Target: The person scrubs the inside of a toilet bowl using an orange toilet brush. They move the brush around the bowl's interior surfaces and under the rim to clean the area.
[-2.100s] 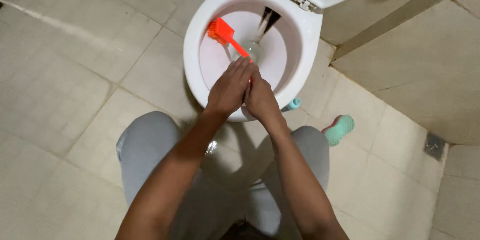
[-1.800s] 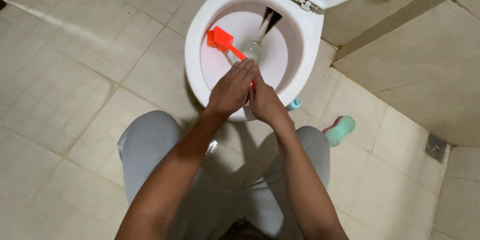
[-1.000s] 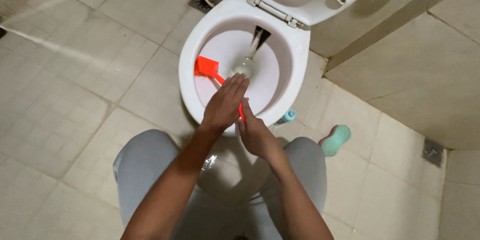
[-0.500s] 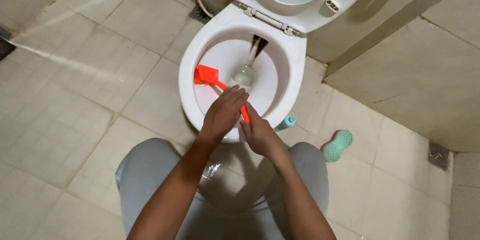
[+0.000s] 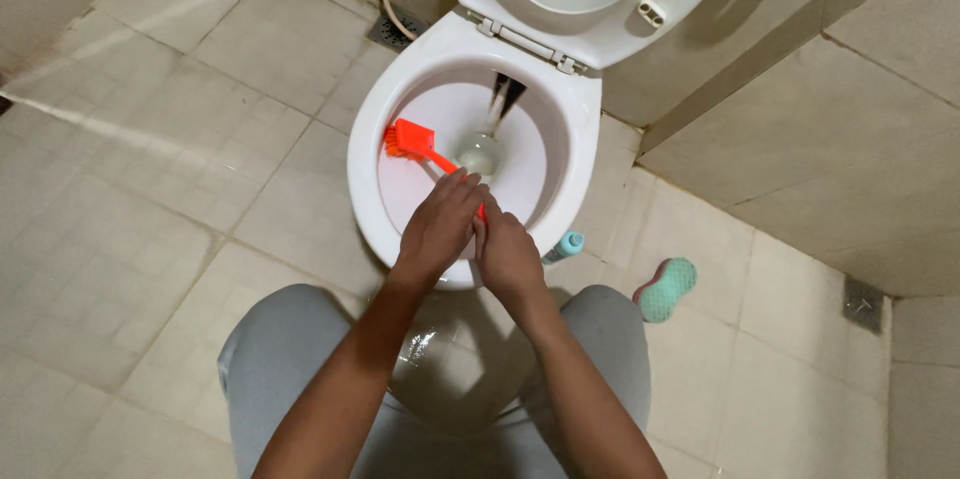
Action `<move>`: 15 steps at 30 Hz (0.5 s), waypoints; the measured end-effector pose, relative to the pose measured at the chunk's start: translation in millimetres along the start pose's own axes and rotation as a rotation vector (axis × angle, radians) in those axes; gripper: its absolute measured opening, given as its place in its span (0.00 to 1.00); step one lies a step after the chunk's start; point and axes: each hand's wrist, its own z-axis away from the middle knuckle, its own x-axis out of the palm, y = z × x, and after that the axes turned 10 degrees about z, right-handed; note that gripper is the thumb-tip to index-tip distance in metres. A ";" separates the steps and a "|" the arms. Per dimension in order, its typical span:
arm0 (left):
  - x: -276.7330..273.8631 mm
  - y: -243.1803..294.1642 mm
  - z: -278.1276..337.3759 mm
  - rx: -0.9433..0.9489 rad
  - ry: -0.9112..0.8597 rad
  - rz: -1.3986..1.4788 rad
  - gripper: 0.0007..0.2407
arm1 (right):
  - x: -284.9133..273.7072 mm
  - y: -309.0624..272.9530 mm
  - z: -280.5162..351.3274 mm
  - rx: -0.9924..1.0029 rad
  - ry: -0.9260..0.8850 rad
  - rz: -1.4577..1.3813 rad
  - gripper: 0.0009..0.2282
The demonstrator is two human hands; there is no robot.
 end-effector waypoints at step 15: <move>-0.7 2.6 -4.7 -0.042 -0.007 0.025 0.10 | -25.8 -17.3 49.4 -0.080 0.099 0.130 0.21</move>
